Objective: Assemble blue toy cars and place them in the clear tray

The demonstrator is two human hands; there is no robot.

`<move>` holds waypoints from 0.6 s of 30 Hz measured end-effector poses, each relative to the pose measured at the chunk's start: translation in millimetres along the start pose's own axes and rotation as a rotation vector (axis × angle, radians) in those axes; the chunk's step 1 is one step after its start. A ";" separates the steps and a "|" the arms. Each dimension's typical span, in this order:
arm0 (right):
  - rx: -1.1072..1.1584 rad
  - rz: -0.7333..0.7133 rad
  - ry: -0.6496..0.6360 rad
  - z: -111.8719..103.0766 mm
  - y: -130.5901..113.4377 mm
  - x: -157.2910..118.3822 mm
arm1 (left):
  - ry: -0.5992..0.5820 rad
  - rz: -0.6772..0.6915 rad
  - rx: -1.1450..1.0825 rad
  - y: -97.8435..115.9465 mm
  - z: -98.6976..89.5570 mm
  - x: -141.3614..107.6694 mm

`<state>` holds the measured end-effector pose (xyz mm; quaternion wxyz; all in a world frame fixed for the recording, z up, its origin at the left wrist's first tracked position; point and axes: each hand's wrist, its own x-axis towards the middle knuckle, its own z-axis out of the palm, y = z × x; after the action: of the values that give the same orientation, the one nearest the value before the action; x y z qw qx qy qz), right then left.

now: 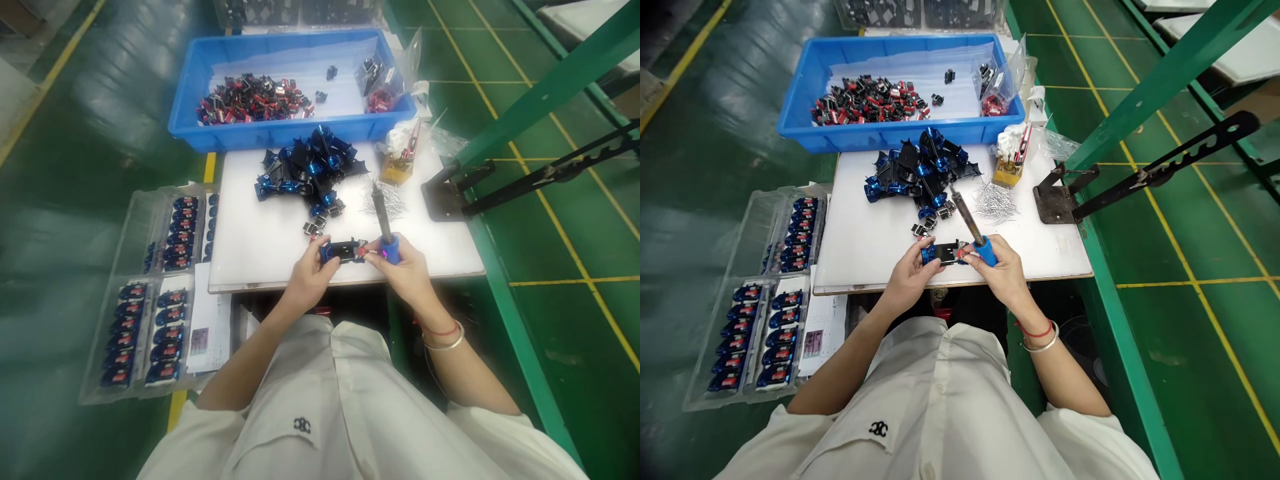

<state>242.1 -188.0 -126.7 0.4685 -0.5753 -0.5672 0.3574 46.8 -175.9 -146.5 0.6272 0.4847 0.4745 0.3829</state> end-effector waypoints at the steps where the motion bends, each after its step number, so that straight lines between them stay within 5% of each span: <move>1: 0.003 -0.011 -0.009 2.5 -1.2 -1.4 | -0.001 0.024 0.022 -1.1 1.7 -0.1; 11: -0.028 -0.073 0.046 7.1 5.6 -6.6 | -0.023 0.208 0.217 18.1 11.6 -14.8; 18: -0.054 -0.120 0.073 5.1 6.7 -7.6 | -0.022 0.376 0.326 13.3 14.0 -13.0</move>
<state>238.7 -194.2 -135.5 0.4939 -0.5656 -0.5924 0.2920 56.7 -188.3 -129.6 0.4635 0.6634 0.4246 0.4060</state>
